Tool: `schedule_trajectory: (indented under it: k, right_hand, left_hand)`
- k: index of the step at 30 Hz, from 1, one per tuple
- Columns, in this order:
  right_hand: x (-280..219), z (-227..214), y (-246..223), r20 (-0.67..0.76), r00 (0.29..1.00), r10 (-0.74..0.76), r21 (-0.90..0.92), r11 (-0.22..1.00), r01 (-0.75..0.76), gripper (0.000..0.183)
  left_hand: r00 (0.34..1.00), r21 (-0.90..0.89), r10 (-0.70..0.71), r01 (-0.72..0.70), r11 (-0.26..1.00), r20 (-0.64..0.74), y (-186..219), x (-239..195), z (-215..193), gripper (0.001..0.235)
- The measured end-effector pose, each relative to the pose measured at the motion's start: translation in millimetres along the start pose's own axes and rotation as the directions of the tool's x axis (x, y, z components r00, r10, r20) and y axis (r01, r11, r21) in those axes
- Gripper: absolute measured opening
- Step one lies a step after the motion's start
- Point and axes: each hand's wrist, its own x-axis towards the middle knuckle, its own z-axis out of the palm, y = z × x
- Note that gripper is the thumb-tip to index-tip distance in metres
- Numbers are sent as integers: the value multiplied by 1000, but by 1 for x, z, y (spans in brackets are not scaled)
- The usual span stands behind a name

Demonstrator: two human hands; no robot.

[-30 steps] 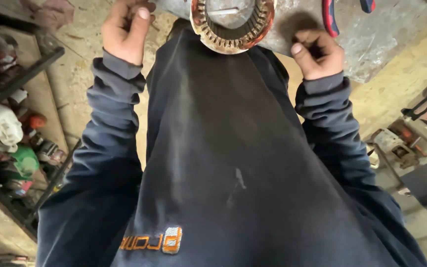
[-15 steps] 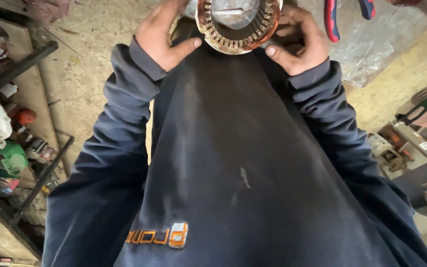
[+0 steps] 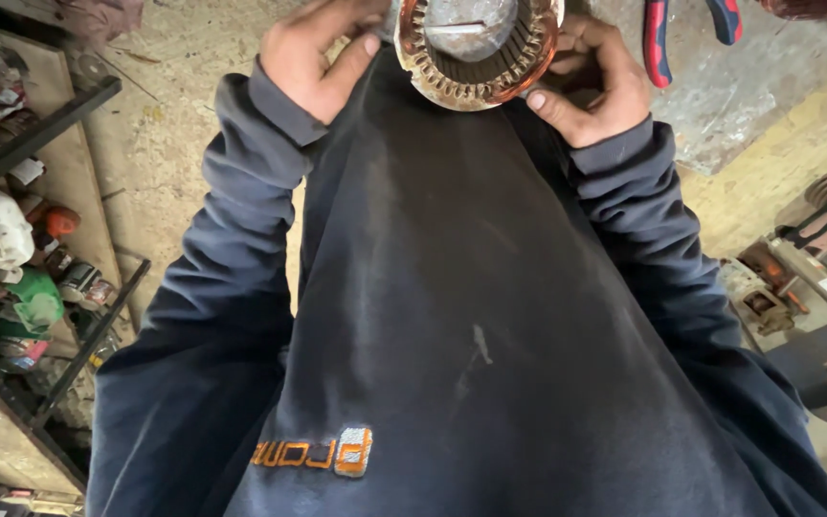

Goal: Removing copper wire windings from an electric motor stator using pliers.

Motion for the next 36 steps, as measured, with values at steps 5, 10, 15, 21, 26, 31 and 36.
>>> schedule_trajectory:
  k: [5, 10, 15, 21, 26, 31, 36]
  right_hand:
    - [2, -1, -4, -28, 998, 49, -124, 991, -52, 58]
    - [2, -2, 1, -22, 997, 80, -82, 993, -81, 56]
    - [2, -3, 3, 17, 1000, 3, -129, 992, -1, 47]
    - [3, -3, -12, -9, 999, 50, -196, 979, -51, 44]
    - [3, -11, -18, -45, 999, -21, -315, 949, 6, 34]
    - [10, -15, -30, -97, 987, -129, -255, 962, 101, 18]
    - [37, 8, -78, -36, 959, -282, -420, 875, 241, 19]
  left_hand:
    - [981, -245, -192, 178, 953, -35, -14, 4, 19, 12]
    - [979, -297, -196, 171, 939, -59, 0, 15, 23, 18]
    - [977, -162, -195, 179, 970, -89, -10, 17, 26, 11]
    - [977, -100, -205, 199, 975, -52, -28, 18, 29, 20]
    - [985, -288, -174, 164, 943, -7, -29, 19, 32, 14]
    - [988, -362, -153, 142, 921, 0, -34, 20, 33, 12]
    - [985, -456, -172, 151, 877, -4, -31, 18, 43, 8]
